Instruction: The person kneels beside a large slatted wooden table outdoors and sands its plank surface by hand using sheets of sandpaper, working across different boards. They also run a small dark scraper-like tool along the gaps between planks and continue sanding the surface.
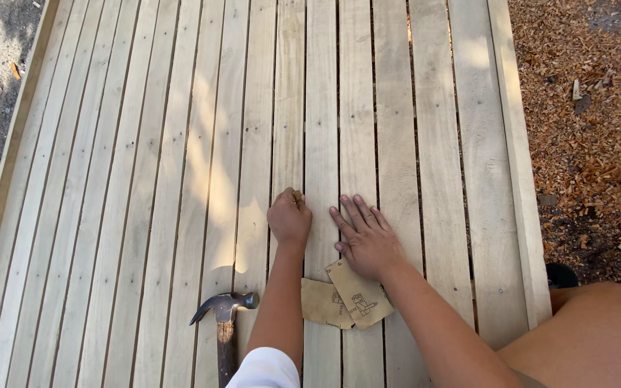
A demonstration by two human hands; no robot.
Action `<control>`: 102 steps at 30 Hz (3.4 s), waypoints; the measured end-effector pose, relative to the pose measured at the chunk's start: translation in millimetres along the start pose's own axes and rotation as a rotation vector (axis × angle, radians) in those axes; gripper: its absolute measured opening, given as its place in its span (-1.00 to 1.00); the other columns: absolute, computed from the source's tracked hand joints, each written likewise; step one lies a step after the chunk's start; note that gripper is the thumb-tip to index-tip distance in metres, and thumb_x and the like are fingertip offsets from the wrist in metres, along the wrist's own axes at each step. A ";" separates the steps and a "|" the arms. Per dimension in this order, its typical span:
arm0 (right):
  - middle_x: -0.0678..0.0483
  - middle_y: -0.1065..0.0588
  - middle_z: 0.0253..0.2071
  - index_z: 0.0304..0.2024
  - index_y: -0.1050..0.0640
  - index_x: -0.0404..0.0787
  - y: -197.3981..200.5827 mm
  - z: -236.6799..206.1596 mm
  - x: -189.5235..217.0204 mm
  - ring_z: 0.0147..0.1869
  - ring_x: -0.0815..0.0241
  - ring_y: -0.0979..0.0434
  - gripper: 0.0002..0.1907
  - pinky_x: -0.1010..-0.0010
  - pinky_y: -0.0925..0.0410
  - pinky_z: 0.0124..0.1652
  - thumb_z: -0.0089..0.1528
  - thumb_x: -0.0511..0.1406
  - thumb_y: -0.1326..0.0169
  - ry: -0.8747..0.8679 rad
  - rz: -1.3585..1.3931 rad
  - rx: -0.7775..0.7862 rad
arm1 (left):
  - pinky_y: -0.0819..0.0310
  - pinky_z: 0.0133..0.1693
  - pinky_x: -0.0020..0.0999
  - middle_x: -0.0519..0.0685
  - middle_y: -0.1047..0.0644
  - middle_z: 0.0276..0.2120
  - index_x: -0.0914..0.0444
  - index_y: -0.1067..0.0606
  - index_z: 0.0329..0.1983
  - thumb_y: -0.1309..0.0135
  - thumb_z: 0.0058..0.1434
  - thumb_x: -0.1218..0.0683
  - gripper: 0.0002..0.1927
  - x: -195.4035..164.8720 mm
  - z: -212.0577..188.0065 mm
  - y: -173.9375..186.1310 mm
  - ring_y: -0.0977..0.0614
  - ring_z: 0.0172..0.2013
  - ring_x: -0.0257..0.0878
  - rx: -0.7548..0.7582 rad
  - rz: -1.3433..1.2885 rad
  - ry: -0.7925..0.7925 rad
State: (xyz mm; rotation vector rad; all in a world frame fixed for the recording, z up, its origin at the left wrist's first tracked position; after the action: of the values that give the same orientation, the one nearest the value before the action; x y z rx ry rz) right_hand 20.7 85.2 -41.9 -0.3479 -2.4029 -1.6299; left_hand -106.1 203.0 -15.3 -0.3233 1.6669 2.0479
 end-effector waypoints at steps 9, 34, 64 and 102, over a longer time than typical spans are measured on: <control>0.24 0.29 0.62 0.54 0.10 0.26 11.6 1.1 -9.6 0.67 0.17 0.37 -0.24 0.13 0.25 0.51 0.36 -0.07 0.12 -0.008 0.016 0.090 | -0.49 -0.28 0.03 0.13 -0.61 -0.37 0.29 -0.51 -0.38 -0.18 0.17 0.12 -0.86 26.9 -67.0 23.4 -0.63 -0.35 0.15 0.086 0.008 0.109; -0.03 -0.40 0.11 0.08 -0.51 -0.20 -56.6 -127.9 110.4 0.29 -0.15 -0.30 -0.59 0.07 -0.42 0.11 0.23 -0.19 -0.16 0.283 0.162 0.383 | -0.48 0.01 0.01 0.16 -0.38 0.13 0.25 -0.44 0.20 -0.30 0.03 -0.34 -0.18 203.0 -209.2 148.5 -0.52 0.07 0.15 0.258 0.374 0.782; 0.05 -0.54 -0.16 0.00 -0.59 -0.22 -5.5 -69.3 -22.7 -0.06 0.24 -0.50 -0.70 0.43 -0.38 0.03 0.34 -0.48 0.12 0.006 1.105 -0.277 | -0.49 0.08 -0.01 0.04 -0.44 0.14 0.17 -0.39 0.21 -0.21 0.19 -0.15 -0.41 181.6 -183.3 136.4 -0.53 0.13 0.06 0.354 0.402 0.690; 0.07 -0.30 0.46 0.37 -0.39 -0.12 20.9 4.5 -25.8 0.54 0.11 -0.21 -0.48 0.13 -0.14 0.40 0.34 -0.25 0.03 0.406 -0.018 -0.409 | 0.41 0.37 0.36 -0.04 -0.02 0.54 0.07 -0.14 0.53 0.15 0.33 -0.16 -0.30 44.0 -36.6 -11.0 0.03 0.52 -0.05 0.179 0.112 0.145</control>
State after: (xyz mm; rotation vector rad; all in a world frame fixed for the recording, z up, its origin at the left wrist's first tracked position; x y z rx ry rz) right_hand 51.5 95.0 -33.1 -0.0473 -1.7822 -1.9735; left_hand -142.5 178.6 -53.7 -0.3312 1.9819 1.9759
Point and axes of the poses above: each hand's wrist, its own z-axis towards the middle knuckle, its own y-axis out of the back of the hand, x = y × z, the point moved 8 cm from there along z, towards the middle knuckle
